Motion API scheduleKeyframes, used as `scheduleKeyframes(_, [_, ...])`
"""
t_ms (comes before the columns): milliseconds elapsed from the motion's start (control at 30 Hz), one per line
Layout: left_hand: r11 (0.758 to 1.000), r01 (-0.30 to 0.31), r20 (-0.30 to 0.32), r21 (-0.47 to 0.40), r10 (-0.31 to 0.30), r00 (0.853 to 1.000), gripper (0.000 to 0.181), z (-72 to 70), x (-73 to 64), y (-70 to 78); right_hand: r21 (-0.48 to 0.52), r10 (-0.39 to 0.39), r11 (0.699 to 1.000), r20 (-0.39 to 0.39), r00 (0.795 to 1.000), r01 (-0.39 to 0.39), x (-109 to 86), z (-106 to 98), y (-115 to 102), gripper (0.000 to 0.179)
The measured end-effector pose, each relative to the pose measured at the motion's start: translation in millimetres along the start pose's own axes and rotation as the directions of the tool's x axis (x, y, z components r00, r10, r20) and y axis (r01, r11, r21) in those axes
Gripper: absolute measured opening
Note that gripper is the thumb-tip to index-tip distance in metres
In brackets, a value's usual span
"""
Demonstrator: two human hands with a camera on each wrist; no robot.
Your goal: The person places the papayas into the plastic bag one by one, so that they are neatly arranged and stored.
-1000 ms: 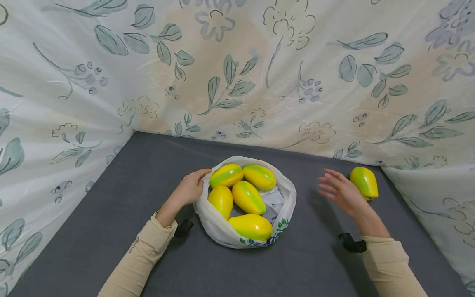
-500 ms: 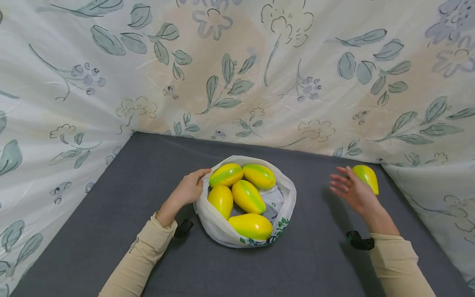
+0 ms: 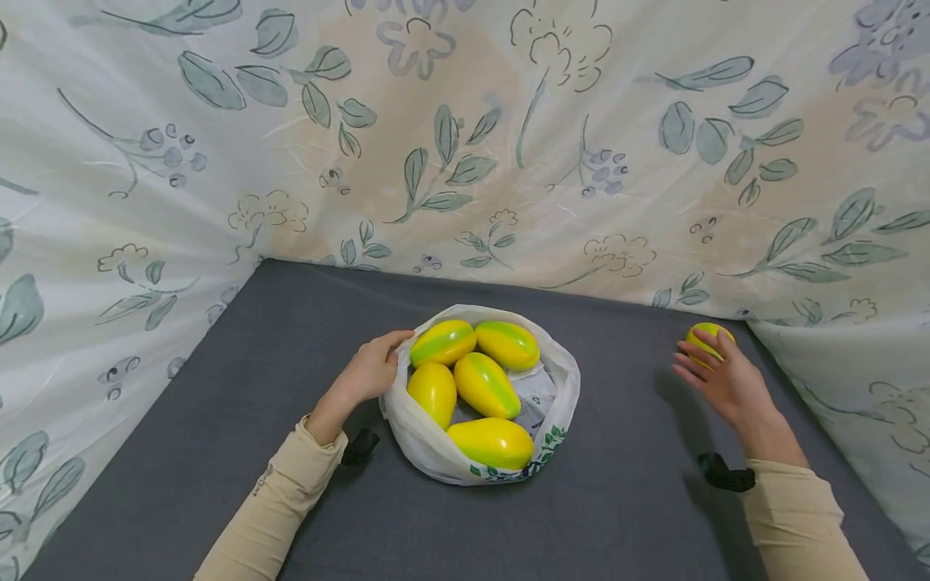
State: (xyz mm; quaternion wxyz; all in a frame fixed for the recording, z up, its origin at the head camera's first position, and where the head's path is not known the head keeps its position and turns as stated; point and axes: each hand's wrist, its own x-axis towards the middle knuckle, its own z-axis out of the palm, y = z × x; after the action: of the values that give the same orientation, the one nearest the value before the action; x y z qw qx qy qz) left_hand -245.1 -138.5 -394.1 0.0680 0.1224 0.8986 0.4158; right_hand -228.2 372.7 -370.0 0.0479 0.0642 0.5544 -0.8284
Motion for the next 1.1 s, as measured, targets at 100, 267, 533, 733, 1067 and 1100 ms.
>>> scheduleKeyframes(100, [1.000,-0.001,-0.005,0.008,0.001,1.000,0.043,0.1,0.3,-0.5,0.014,-0.002,1.000,-0.014,1.000,0.002,0.1,-8.4,-1.4,0.074])
scheduleKeyframes(267, [1.000,-0.004,-0.007,0.010,0.004,1.000,0.043,1.2,1.4,-1.9,-0.028,0.006,1.000,-0.089,0.996,-0.009,5.2,-28.7,-1.5,0.072])
scheduleKeyframes(533, [1.000,-0.003,-0.007,0.005,0.003,1.000,0.043,1.0,1.6,-1.5,0.019,-0.003,1.000,-0.168,0.986,0.006,28.2,-88.1,6.8,0.061])
scheduleKeyframes(733, [1.000,-0.003,-0.002,0.002,0.003,1.000,0.043,1.5,1.8,-2.0,0.066,-0.014,0.997,-0.292,0.956,0.035,41.5,-116.7,10.9,0.058])
scheduleKeyframes(1067, [1.000,-0.019,-0.009,0.010,0.019,1.000,0.043,1.4,1.5,-2.2,0.099,-0.007,0.994,-0.434,0.901,0.055,33.0,-106.3,4.8,0.075])
scheduleKeyframes(1100, [1.000,-0.019,-0.010,0.011,0.020,1.000,0.043,1.5,1.7,-2.5,0.120,-0.001,0.991,-0.445,0.896,0.061,27.6,-98.3,2.0,0.070])
